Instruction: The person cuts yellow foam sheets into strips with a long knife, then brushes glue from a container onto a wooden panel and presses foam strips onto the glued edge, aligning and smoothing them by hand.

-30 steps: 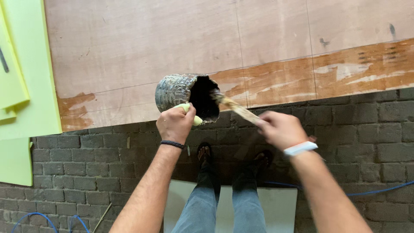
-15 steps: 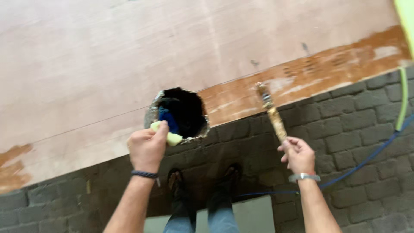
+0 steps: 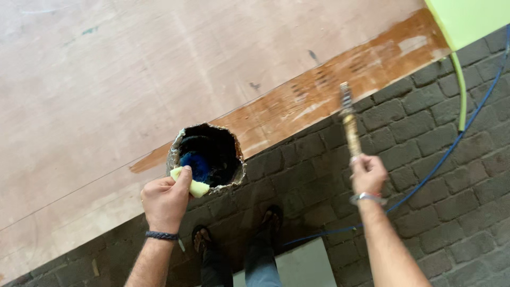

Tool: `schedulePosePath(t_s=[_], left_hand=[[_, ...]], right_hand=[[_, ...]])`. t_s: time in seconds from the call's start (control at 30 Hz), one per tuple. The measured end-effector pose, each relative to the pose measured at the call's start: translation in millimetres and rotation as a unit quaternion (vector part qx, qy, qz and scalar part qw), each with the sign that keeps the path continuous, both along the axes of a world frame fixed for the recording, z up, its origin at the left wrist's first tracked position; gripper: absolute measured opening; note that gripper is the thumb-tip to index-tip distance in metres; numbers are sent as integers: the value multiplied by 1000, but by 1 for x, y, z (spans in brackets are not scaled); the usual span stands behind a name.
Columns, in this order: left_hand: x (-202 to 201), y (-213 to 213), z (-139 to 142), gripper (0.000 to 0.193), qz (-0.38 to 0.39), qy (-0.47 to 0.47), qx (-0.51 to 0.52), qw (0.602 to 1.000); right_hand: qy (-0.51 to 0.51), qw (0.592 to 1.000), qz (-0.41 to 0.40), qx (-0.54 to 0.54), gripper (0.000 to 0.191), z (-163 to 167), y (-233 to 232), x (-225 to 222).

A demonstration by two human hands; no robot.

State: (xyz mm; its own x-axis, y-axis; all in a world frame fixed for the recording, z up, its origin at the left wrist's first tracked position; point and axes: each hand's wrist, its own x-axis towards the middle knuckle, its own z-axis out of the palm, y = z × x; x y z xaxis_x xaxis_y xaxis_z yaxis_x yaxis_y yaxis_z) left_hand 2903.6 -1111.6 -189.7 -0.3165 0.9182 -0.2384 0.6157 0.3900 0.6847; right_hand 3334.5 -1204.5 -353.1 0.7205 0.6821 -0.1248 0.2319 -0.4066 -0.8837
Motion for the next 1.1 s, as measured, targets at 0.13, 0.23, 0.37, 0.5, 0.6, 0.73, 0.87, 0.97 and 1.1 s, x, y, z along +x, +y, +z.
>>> schedulePosePath(t_s=[0.13,0.23,0.37,0.5,0.6,0.73,0.87,0.97,1.1], left_hand=[[28,2,-2,40,-6,-3,-11,1000],[35,4,-4,41,-1,1,-14,1000],[27,4,-7,42,-1,7,-11,1000],[17,1,-4,40,1,12,10,1000],[5,-6,-5,44,30,10,7,999],[-33,-21,-13,42,41,-17,36,998],[-97,-35,-17,43,116,-26,10,993],[-142,-52,-14,44,146,-5,24,989],[-224,-70,-11,46,184,-15,29,982]], right_hand=[[-119,984,56,-120,11,-7,-26,17],[-42,997,-18,-58,9,-15,-7,72],[-47,998,-38,-19,8,-31,19,123],[-86,995,47,22,11,-29,-42,40],[-135,986,57,-84,14,-12,-52,9],[1,995,-47,-93,14,4,-1,1],[-167,973,148,-59,15,6,4,-125],[-202,947,237,-84,12,21,-8,-255],[-201,929,285,-122,11,41,-7,-383]])
